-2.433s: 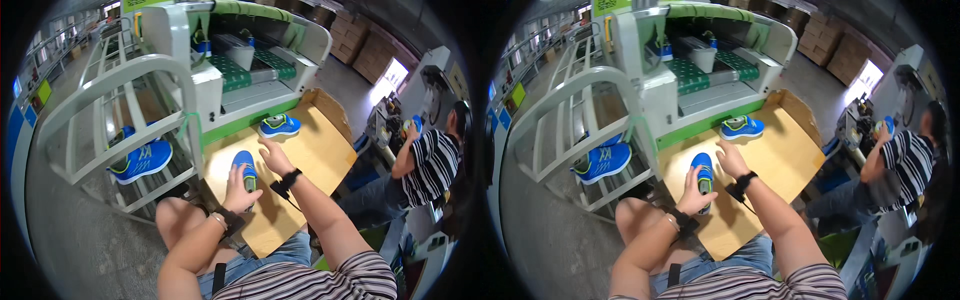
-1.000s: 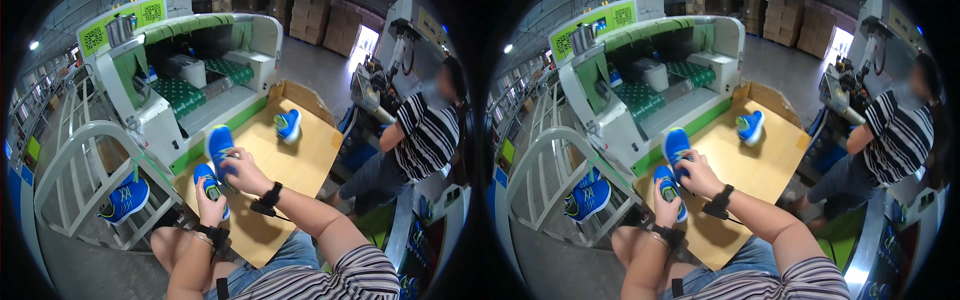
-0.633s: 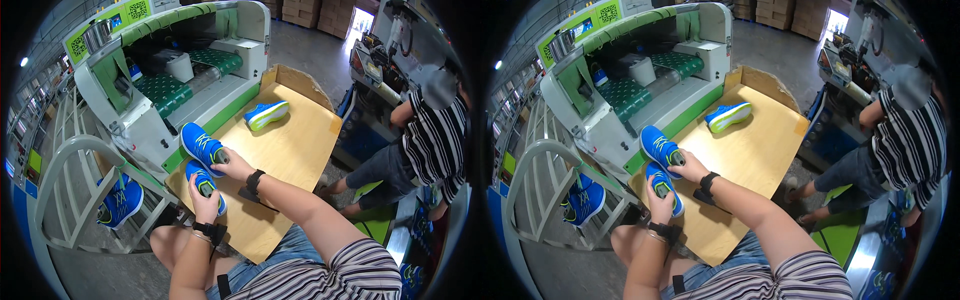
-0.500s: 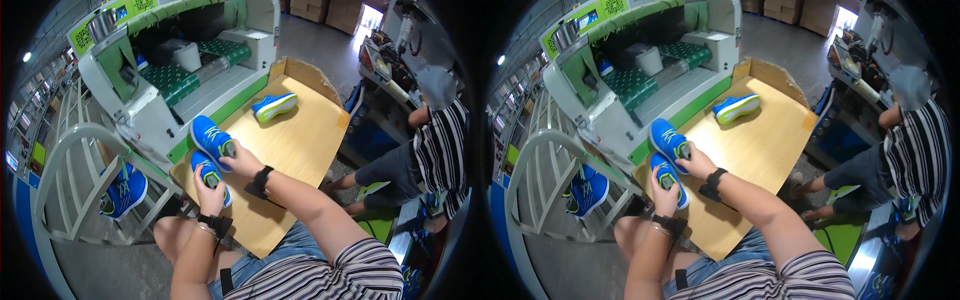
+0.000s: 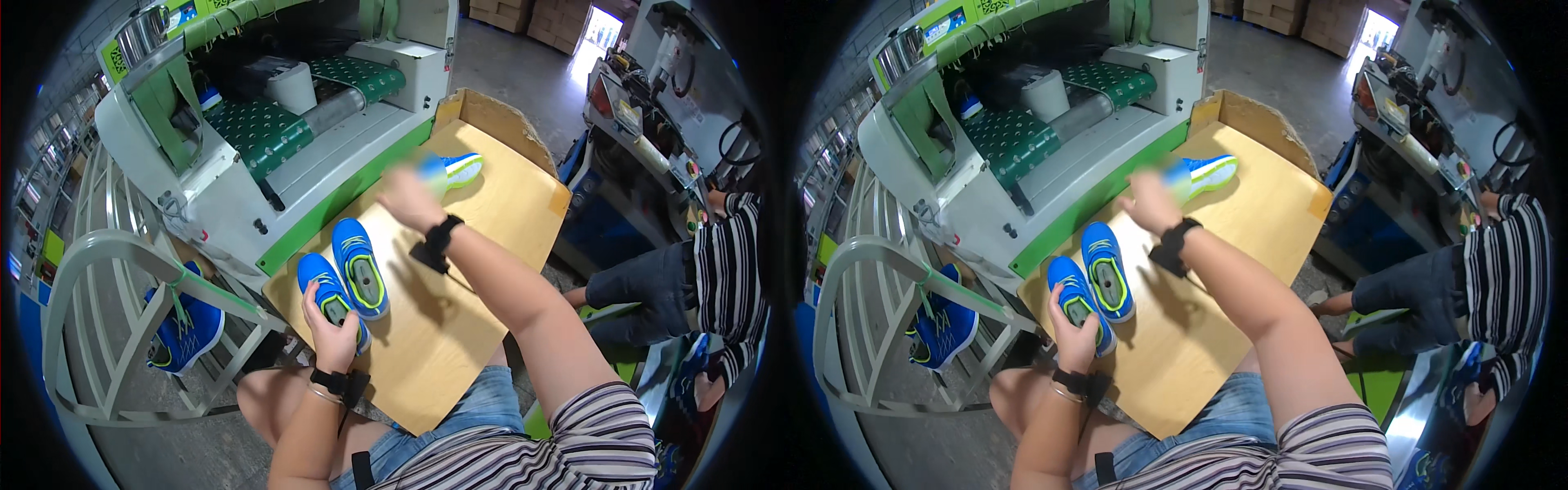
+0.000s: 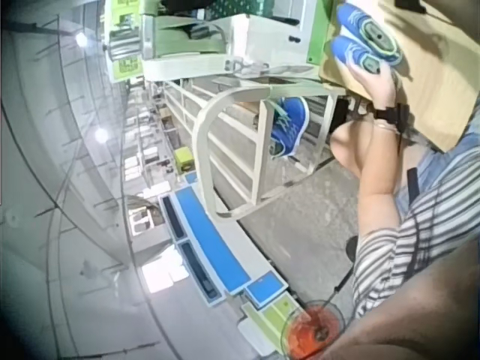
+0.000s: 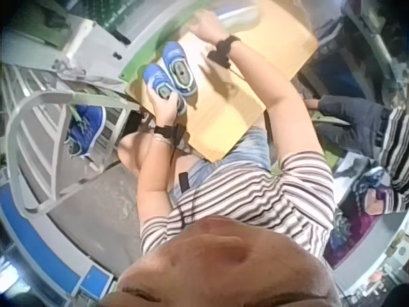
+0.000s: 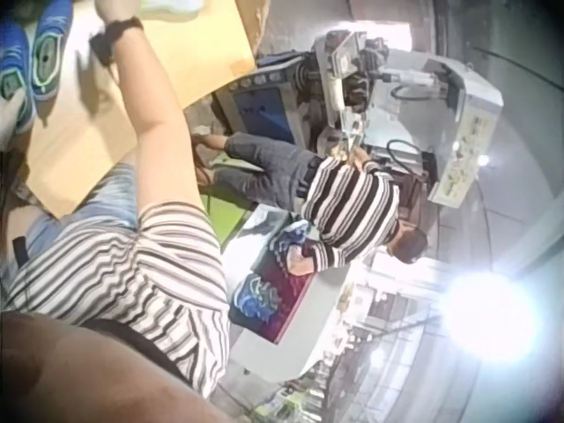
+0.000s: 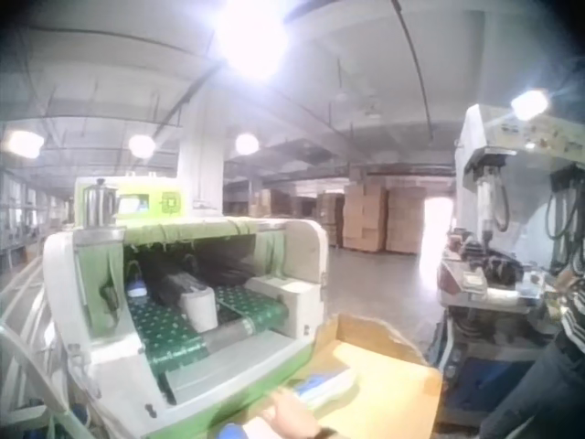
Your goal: The recorder is seen assembling blue shoes by taking them from a conveyor belt, inspecting them, and placing them on a workstation.
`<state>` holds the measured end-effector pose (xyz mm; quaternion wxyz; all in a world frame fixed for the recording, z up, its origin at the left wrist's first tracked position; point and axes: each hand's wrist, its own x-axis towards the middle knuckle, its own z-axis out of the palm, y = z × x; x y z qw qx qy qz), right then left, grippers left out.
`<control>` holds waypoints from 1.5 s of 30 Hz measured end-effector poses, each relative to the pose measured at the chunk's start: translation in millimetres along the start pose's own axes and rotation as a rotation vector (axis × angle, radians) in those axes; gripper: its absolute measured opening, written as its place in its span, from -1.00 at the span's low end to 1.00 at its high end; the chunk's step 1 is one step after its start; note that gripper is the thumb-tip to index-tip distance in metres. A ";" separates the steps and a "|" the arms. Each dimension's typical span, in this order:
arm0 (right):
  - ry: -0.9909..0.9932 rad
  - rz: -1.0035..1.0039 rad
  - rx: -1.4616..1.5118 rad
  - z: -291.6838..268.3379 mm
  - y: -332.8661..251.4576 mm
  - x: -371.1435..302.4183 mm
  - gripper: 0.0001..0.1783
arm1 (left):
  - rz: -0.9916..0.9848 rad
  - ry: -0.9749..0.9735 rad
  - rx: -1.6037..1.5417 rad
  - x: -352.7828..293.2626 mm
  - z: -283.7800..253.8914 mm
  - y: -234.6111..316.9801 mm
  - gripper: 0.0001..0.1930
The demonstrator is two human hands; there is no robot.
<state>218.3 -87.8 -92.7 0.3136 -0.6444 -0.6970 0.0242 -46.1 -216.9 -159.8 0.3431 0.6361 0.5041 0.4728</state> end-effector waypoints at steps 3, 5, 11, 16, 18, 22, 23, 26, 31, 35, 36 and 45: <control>-0.021 0.185 -0.283 17.2 51.6 23.4 -0.27 | 0.008 -0.018 -0.003 1.1 2.3 2.5 -0.24; -0.087 0.279 -0.495 19.9 109.4 1.2 -0.13 | 0.027 -0.038 -0.032 3.9 13.6 9.0 -0.25; 0.089 0.478 -0.111 6.7 65.5 -51.3 -0.01 | -0.022 0.004 -0.004 -4.9 -5.4 -1.9 -0.23; 0.375 0.660 -0.073 -6.3 106.9 -38.8 -0.12 | -0.039 -0.024 -0.072 -1.1 4.9 8.9 -0.23; 0.325 0.690 -0.069 -1.9 98.0 -37.5 -0.29 | -0.041 -0.058 -0.012 2.1 1.2 7.1 -0.23; 0.128 0.379 0.130 -14.2 107.8 -62.3 -0.47 | 0.019 -0.148 0.530 10.1 -4.3 36.8 -0.10; 0.087 0.250 0.238 -14.5 108.3 -73.7 -0.47 | 0.073 -0.182 0.649 19.4 -1.6 53.2 -0.08; -0.132 0.070 0.577 -24.7 56.0 -112.1 -0.38 | 0.118 -0.312 0.843 38.2 14.4 63.5 -0.05; -0.034 0.363 0.703 -22.4 28.7 -162.2 -0.17 | 0.038 -0.341 1.071 45.4 65.7 73.3 -0.03; -0.047 0.395 0.763 -21.1 33.6 -166.9 -0.06 | 0.023 -0.166 0.534 32.1 93.7 57.0 -0.07; -0.015 0.368 0.763 -23.0 30.8 -167.5 -0.06 | 0.011 -0.127 0.464 32.6 96.5 53.5 -0.08; 0.182 0.627 1.122 -79.6 21.1 -93.4 -0.35 | -0.411 -0.097 -0.747 100.2 20.5 123.1 -0.08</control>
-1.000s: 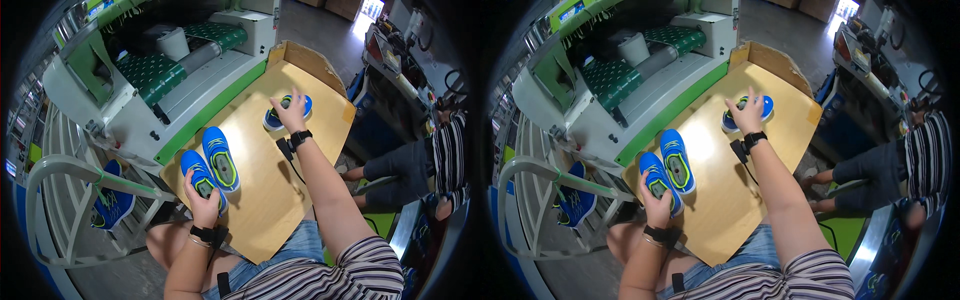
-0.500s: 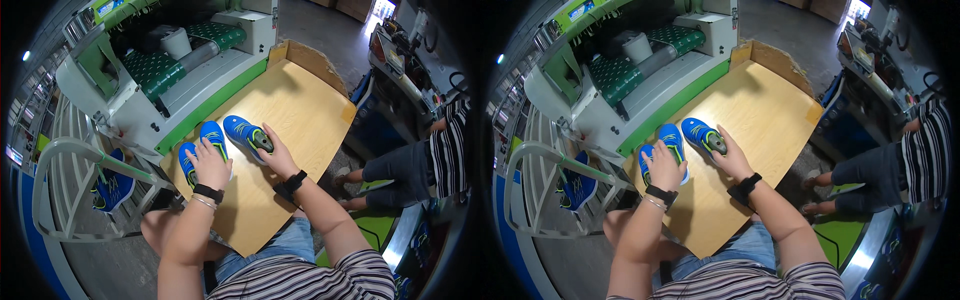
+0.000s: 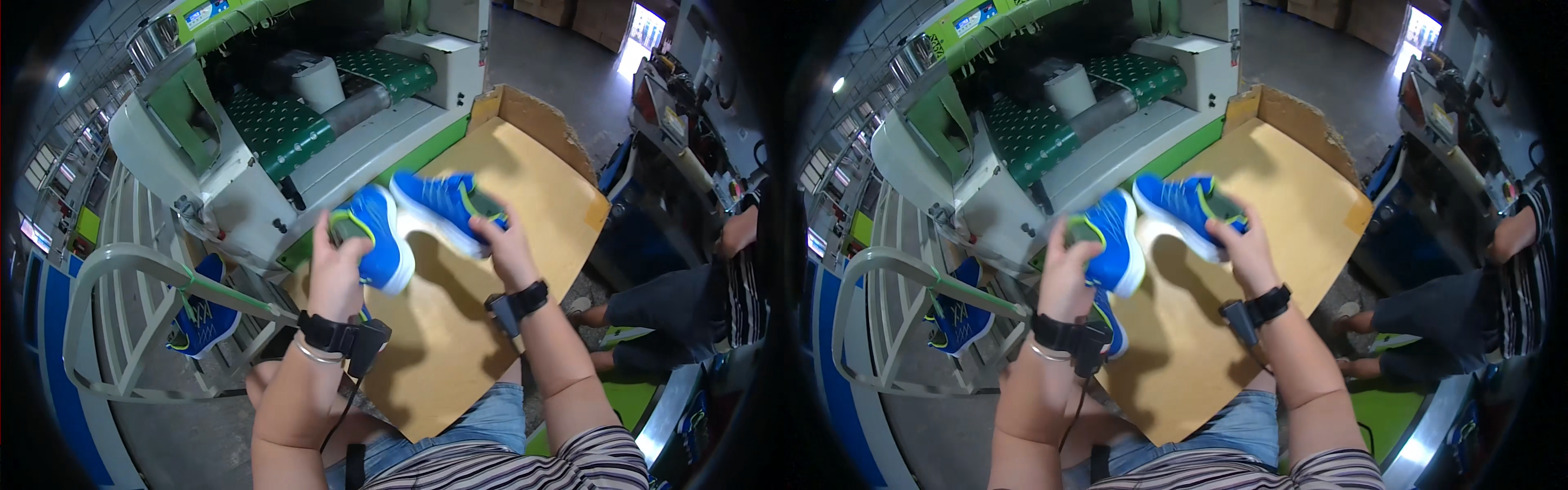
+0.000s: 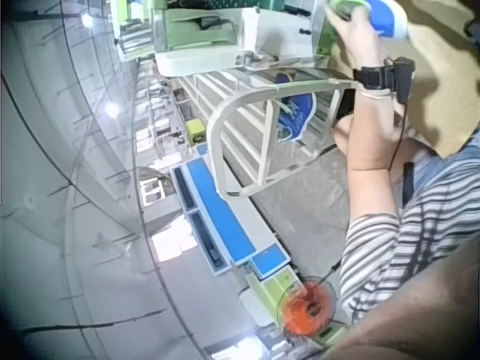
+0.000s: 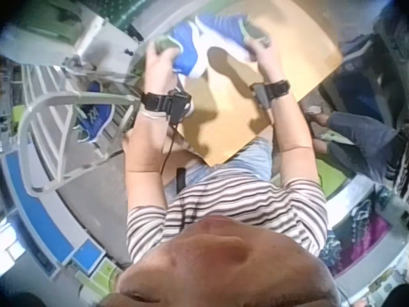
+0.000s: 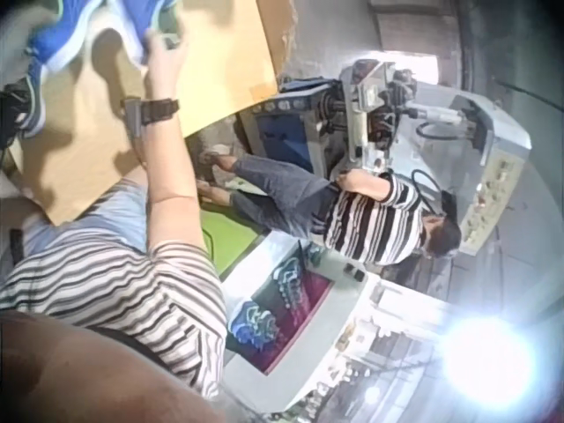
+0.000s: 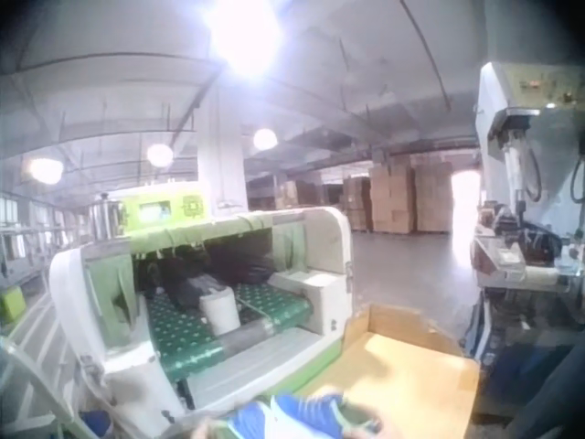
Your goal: The recorder is seen assembling blue shoes by taking them from a conveyor belt, inspecting them, and placing them on a workstation.
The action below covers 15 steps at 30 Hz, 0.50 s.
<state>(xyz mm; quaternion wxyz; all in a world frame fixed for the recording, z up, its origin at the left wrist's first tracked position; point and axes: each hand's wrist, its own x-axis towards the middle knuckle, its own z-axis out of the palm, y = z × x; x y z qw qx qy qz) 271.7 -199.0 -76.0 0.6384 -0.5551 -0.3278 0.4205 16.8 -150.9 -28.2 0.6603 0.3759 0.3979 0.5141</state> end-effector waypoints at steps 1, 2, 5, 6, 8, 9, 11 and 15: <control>0.036 -0.123 0.032 0.3 -11.3 14.7 -0.33 | 0.157 -0.020 0.051 -1.0 15.0 22.6 -0.10; 0.004 -0.230 0.087 12.4 -33.0 25.7 -0.30 | 0.325 -0.023 0.131 7.9 20.4 38.5 -0.12; -0.088 -0.566 0.076 60.5 -87.8 92.5 -0.29 | 0.674 0.170 0.611 46.5 28.4 87.8 -0.15; -0.040 -0.680 -0.055 78.2 -103.2 123.7 -0.29 | 0.753 0.250 0.723 66.9 28.6 98.6 -0.14; 0.122 -0.783 -0.361 120.4 -121.1 183.7 -0.27 | 0.862 0.356 0.933 118.8 11.9 107.8 -0.12; 0.180 -0.786 -0.435 129.6 -115.2 223.4 -0.23 | 0.896 0.363 1.012 147.0 9.1 101.2 -0.11; 0.227 -0.666 -0.668 134.1 -89.3 267.8 -0.22 | 0.872 0.336 0.872 180.1 7.5 96.0 -0.11; 0.255 -0.617 -0.768 154.7 -75.0 251.0 -0.20 | 0.668 0.317 0.848 160.0 10.2 84.9 -0.10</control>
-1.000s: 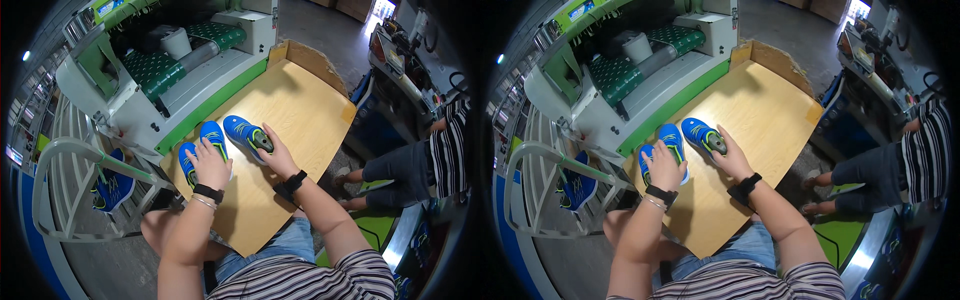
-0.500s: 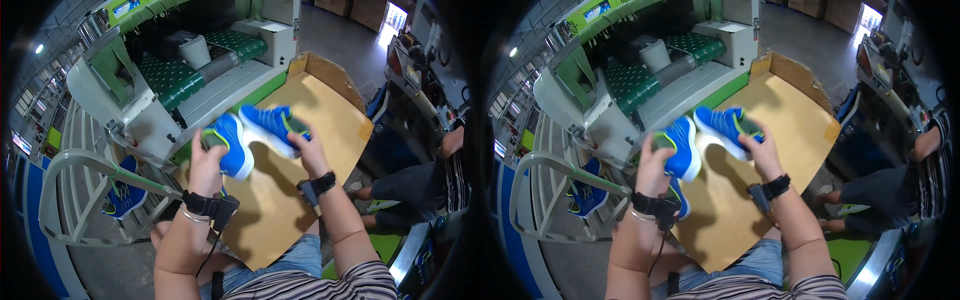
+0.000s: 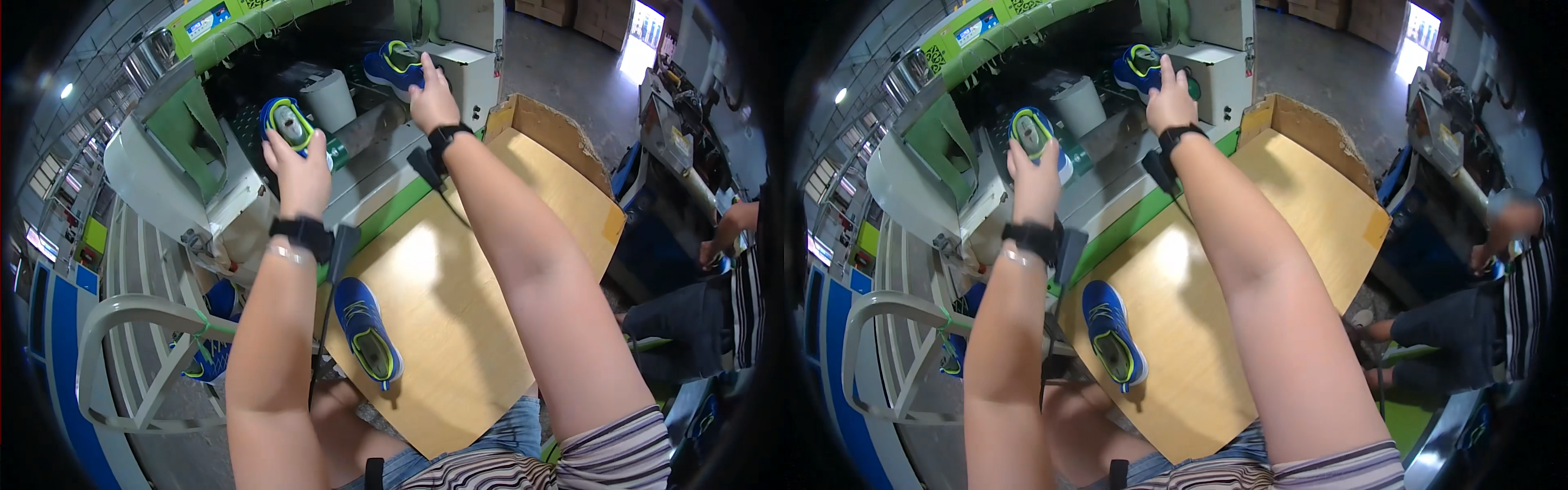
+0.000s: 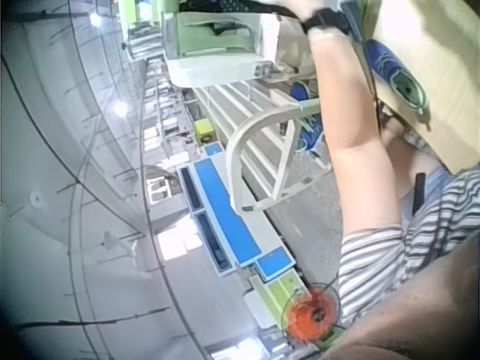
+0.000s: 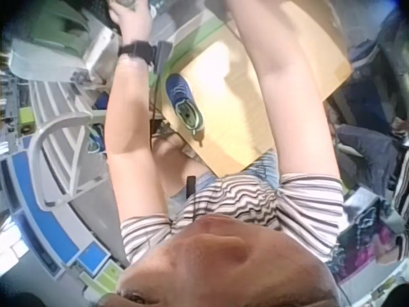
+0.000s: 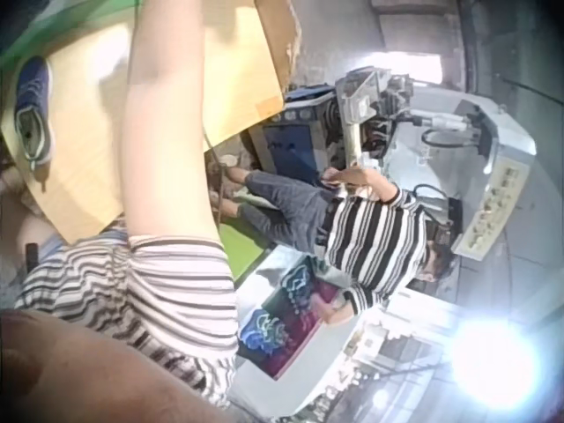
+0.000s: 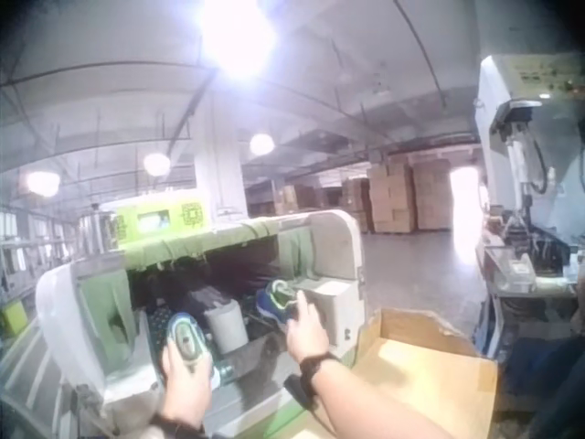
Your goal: The recorder is seen assembling blue shoes by taking them from a conveyor belt, inspecting them, and placing them on a workstation.
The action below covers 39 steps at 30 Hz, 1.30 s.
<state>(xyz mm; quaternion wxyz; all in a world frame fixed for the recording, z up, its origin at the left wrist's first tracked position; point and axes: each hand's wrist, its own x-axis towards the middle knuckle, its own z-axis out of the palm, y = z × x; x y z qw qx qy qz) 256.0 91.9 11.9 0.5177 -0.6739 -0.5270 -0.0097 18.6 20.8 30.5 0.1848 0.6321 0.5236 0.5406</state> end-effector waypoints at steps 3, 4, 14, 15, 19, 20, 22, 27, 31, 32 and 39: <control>-0.147 -0.065 -0.092 -0.6 -5.4 -90.4 -0.04 | 0.097 -0.198 0.050 -83.7 -34.8 -2.0 -0.09; -0.252 -0.078 -0.042 -14.0 8.7 -122.3 0.00 | 0.091 -0.327 0.066 -118.5 -42.1 5.7 -0.07; -1.241 -0.207 -0.176 -163.2 32.9 -376.0 -0.08 | -0.115 -0.357 0.073 -311.7 -79.2 -35.5 -0.04; -1.221 -0.198 -0.171 -166.5 29.5 -380.2 -0.08 | -0.075 -0.301 0.083 -315.0 -73.9 -37.3 -0.04; -1.175 -0.089 -0.088 -168.3 26.5 -371.7 -0.10 | -0.099 -0.183 0.131 -316.6 -63.4 -36.8 -0.09; -1.147 -0.060 -0.046 -165.9 27.5 -365.1 -0.10 | -0.108 -0.187 0.095 -315.9 -63.2 -41.2 -0.10; -1.047 -0.140 -0.082 -158.0 23.4 -338.8 -0.11 | -0.139 -0.195 0.031 -318.9 -63.3 -52.8 -0.11; -0.893 -0.263 -0.133 -115.8 16.1 -258.9 -0.12 | -0.165 -0.150 -0.043 -322.0 -59.8 -58.1 -0.14; -0.634 -0.311 -0.477 -66.5 64.7 -180.7 -0.11 | -0.155 -0.155 0.011 -324.0 -57.0 -58.8 -0.14; -0.563 -0.313 -0.631 -57.4 81.4 -157.9 -0.09 | -0.156 -0.159 0.016 -325.3 -56.6 -60.3 -0.14; -0.192 0.073 -0.963 -110.3 214.0 -108.4 0.13 | -0.196 -0.154 0.051 -325.9 -62.9 -58.9 -0.12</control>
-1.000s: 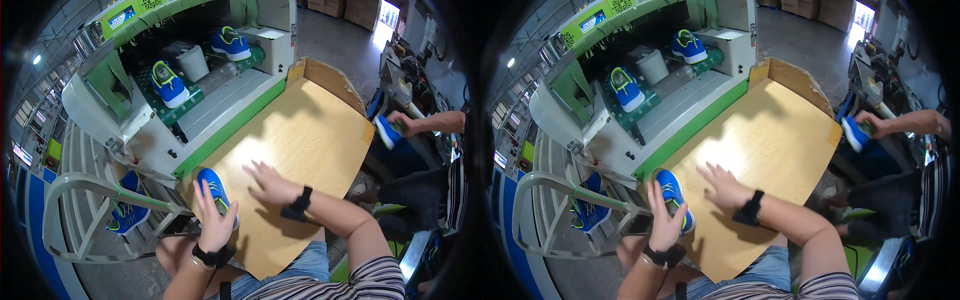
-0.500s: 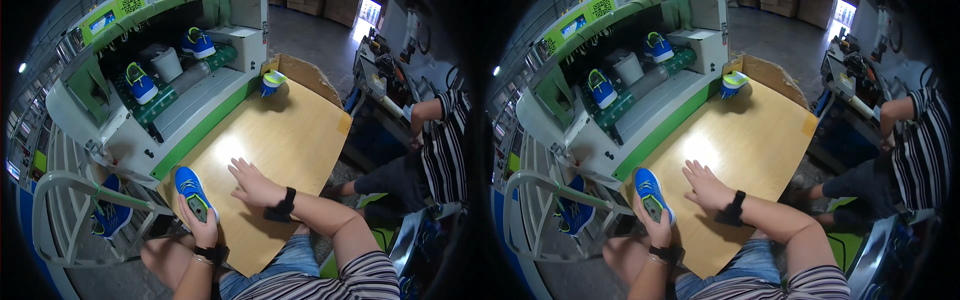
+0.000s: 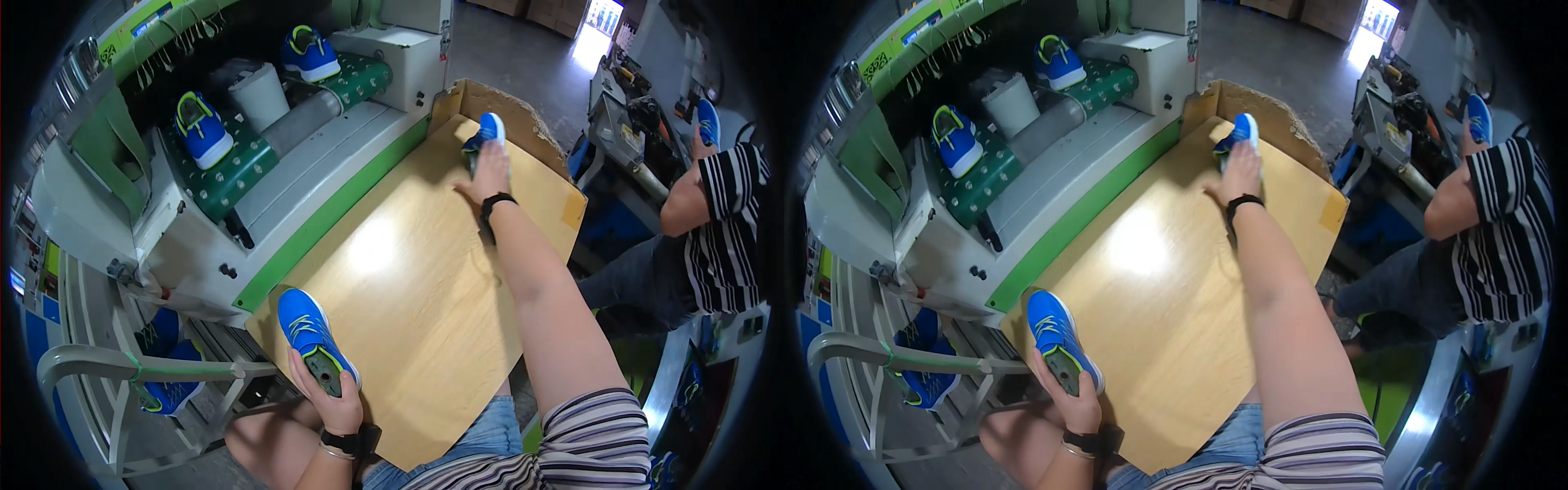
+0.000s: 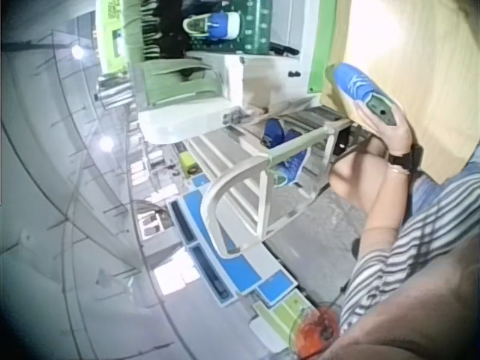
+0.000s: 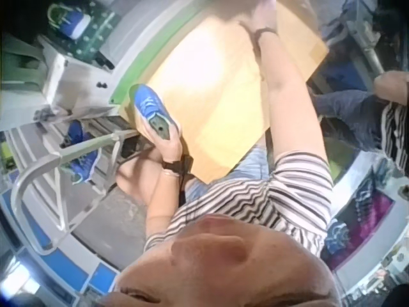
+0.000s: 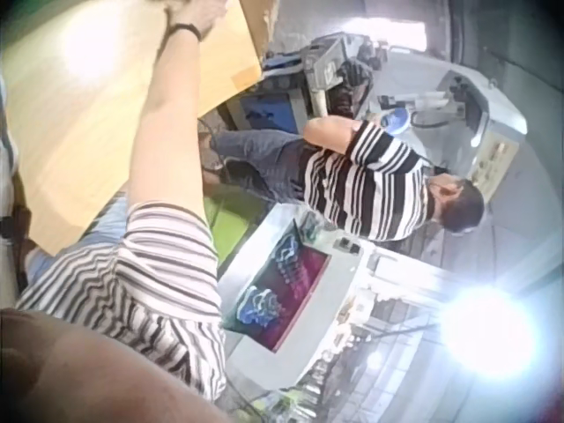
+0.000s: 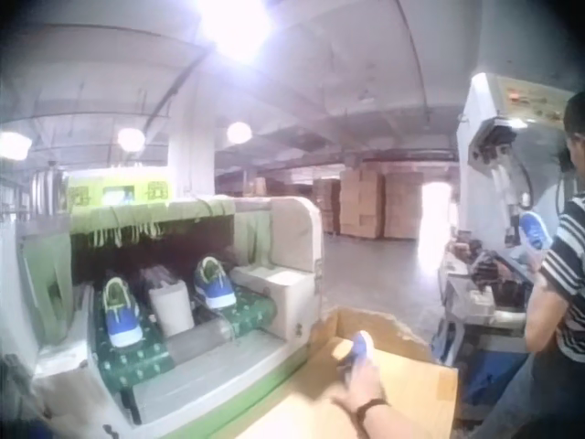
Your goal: The recorder is seen assembling blue shoes by taking them from a conveyor belt, inspecting them, and placing them on a workstation.
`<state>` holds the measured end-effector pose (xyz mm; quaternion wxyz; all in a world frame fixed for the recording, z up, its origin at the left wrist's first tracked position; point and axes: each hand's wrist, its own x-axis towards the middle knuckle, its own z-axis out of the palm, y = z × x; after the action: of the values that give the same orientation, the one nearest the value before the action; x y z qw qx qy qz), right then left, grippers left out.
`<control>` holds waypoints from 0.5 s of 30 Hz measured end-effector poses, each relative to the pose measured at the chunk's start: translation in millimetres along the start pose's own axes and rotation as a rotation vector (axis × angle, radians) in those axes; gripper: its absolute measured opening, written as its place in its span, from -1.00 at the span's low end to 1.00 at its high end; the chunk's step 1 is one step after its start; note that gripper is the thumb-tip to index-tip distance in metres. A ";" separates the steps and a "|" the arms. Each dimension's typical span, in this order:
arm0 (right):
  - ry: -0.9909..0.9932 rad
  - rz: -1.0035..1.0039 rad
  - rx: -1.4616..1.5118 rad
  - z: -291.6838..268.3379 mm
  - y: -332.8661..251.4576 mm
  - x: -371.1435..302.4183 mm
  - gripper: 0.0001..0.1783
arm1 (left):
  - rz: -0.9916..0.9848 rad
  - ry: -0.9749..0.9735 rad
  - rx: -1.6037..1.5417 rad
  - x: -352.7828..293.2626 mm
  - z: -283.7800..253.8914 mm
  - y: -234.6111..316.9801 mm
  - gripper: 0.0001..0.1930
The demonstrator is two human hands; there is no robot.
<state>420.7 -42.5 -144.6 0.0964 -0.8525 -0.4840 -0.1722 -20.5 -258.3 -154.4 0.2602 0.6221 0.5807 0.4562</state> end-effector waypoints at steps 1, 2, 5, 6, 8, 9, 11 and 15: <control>0.024 0.105 -0.003 -0.6 9.8 3.5 0.16 | -0.005 -0.008 -0.006 -0.6 0.0 0.5 -0.11; 0.050 0.172 0.127 3.6 23.5 11.5 0.10 | -0.010 -0.015 -0.011 -1.9 0.6 0.1 -0.11; 0.041 0.377 0.587 15.9 91.8 34.5 -0.17 | 0.029 -0.008 0.016 -1.1 2.9 0.7 -0.11; 0.054 0.404 0.705 23.7 139.5 35.7 -0.27 | 0.049 -0.011 -0.010 1.0 7.8 4.0 -0.12; 0.106 0.429 0.837 32.9 177.1 23.5 -0.45 | 0.078 0.004 -0.039 3.5 12.3 6.4 -0.13; 0.103 0.357 0.836 34.6 144.5 1.2 -0.44 | 0.088 0.028 0.000 2.7 4.8 4.2 -0.14; -0.016 0.343 0.844 15.9 107.9 -32.1 -0.42 | 0.105 0.056 0.053 2.6 0.2 0.6 -0.16; -0.034 0.194 0.922 -33.3 60.4 -133.6 -0.41 | 0.112 0.057 0.004 6.4 10.6 3.2 -0.17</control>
<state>402.8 -190.3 -165.4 0.4729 -0.7646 -0.4296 0.0846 -10.3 -250.6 -154.8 0.2164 0.6410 0.5530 0.4863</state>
